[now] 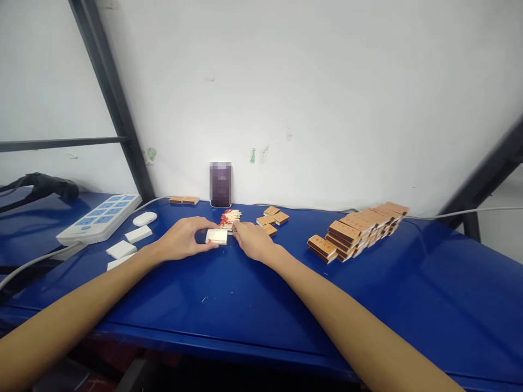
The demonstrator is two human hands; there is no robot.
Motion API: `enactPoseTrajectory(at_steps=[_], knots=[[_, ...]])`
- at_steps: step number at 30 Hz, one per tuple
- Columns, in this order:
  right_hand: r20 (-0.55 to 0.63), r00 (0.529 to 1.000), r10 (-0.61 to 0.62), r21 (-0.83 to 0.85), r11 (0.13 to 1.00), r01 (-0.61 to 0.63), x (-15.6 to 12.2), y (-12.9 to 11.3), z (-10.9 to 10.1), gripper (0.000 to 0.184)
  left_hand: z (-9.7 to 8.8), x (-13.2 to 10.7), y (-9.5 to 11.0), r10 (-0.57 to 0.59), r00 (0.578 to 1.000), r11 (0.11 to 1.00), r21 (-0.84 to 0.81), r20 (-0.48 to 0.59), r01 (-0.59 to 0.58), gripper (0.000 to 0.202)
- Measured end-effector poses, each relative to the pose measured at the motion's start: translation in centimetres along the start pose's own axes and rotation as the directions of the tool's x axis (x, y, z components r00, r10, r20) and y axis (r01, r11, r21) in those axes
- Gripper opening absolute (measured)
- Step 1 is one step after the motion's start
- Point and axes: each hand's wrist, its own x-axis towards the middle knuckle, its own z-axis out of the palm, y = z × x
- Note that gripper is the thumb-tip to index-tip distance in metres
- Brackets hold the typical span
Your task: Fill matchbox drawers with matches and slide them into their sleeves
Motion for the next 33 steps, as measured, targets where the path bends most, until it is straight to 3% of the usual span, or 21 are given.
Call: enactPoseTrajectory(at_steps=[6,10,17,25,33], knots=[[-0.079,0.997,-0.019,-0.006,1.0,0.018,-0.3,0.3,0.9,0.021,0.0,-0.3,1.3,0.105,0.991,0.985,-0.148,0.085,-0.092,0.038],[-0.106,0.994,-0.019,0.026,0.999,0.022,-0.2,0.7,1.3,0.02,0.3,-0.2,1.7,0.166,0.979,0.977,-0.153,0.122,-0.146,0.04],[-0.136,0.988,-0.067,0.094,0.992,0.08,-0.5,0.9,1.1,0.014,1.0,0.0,0.1,0.038,0.999,0.995,-0.096,0.029,-0.035,0.031],[-0.091,0.994,-0.057,0.079,0.995,0.064,-0.6,0.4,0.5,0.015,2.0,0.0,-1.1,0.047,0.988,0.999,0.012,0.145,-0.05,0.039],[-0.108,0.993,-0.052,0.059,0.997,0.059,-0.7,0.7,0.6,0.02,1.5,0.3,-1.0,-0.038,0.993,0.993,0.12,0.107,0.025,0.035]])
